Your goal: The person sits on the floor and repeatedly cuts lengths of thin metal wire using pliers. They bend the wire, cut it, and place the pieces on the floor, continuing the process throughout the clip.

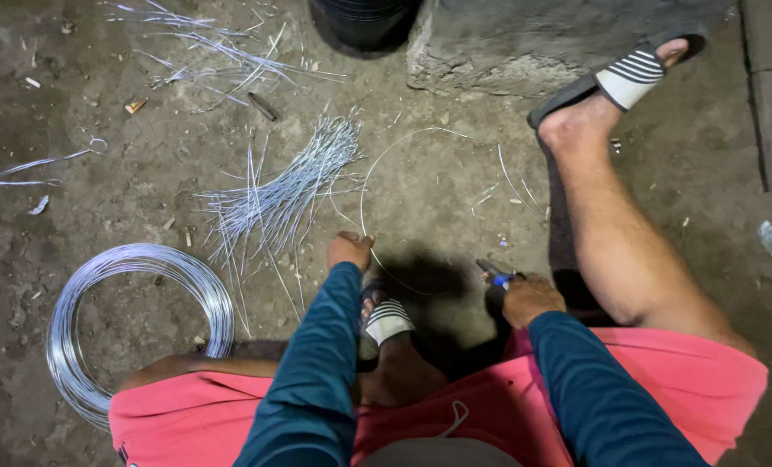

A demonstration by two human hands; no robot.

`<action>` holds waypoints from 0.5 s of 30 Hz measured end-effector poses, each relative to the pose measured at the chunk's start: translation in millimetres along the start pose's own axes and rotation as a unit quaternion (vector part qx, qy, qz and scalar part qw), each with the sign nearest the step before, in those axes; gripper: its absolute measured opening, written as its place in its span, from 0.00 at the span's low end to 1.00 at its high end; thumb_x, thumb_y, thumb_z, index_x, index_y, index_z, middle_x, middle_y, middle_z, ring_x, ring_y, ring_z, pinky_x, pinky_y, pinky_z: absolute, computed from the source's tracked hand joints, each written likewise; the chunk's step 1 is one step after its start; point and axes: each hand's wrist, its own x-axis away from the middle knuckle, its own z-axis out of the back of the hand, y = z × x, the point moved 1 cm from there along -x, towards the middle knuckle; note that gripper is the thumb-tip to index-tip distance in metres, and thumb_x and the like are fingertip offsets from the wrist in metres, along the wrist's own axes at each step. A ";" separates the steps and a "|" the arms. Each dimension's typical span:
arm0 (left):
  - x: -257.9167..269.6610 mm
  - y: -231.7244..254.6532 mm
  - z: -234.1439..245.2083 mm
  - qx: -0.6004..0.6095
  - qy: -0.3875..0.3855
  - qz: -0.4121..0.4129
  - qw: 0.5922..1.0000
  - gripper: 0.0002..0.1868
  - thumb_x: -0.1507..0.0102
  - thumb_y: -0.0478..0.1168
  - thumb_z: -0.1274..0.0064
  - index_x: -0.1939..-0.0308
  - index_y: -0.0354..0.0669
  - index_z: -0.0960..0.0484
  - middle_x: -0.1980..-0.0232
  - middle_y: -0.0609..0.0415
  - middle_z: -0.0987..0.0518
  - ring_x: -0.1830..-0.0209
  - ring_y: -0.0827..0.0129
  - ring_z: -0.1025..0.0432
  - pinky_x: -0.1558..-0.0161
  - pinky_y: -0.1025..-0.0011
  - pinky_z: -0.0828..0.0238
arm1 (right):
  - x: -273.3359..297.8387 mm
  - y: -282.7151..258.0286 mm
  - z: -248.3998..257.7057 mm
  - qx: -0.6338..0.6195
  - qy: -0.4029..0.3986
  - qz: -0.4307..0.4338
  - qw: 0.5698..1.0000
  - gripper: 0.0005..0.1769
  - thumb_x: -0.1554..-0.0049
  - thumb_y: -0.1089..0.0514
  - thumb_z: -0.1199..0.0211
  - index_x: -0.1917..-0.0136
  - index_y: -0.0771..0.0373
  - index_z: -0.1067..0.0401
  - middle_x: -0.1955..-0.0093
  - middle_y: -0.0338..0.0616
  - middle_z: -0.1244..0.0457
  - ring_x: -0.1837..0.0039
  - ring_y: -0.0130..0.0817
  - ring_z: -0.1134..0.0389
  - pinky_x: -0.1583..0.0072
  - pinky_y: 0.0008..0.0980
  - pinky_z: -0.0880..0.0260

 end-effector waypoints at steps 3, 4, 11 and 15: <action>-6.8 5.4 -7.8 -0.046 -0.003 0.033 0.998 0.24 0.46 0.54 0.34 0.53 0.44 0.15 0.52 0.42 0.16 0.49 0.48 0.22 0.45 0.56 0.27 | -1.2 -4.7 -0.5 0.065 -0.019 -0.007 0.998 0.22 0.42 0.52 0.42 0.35 0.57 0.28 0.29 0.51 0.39 0.28 0.50 0.38 0.32 0.49 0.36; -8.8 6.5 -10.9 -0.059 -0.008 0.045 0.997 0.23 0.46 0.54 0.35 0.53 0.46 0.15 0.50 0.43 0.16 0.48 0.47 0.23 0.44 0.55 0.27 | 4.3 -7.7 0.4 0.084 -0.006 -0.001 0.996 0.21 0.42 0.52 0.42 0.37 0.56 0.27 0.30 0.49 0.39 0.28 0.48 0.38 0.32 0.49 0.37; -25.9 -2.8 -29.6 -0.028 0.032 0.024 0.999 0.14 0.40 0.50 0.41 0.58 0.47 0.11 0.53 0.39 0.16 0.51 0.44 0.22 0.48 0.53 0.26 | 27.3 -42.1 33.2 -0.123 0.062 0.064 0.988 0.18 0.42 0.44 0.40 0.41 0.49 0.24 0.45 0.51 0.30 0.41 0.54 0.30 0.41 0.50 0.30; 13.7 17.7 -32.6 0.024 0.025 -0.045 0.998 0.17 0.42 0.51 0.37 0.59 0.43 0.12 0.58 0.43 0.14 0.58 0.52 0.19 0.54 0.60 0.23 | 24.8 -57.5 43.7 -0.287 0.182 0.133 0.931 0.19 0.43 0.45 0.36 0.42 0.53 0.23 0.52 0.49 0.27 0.54 0.48 0.28 0.51 0.42 0.28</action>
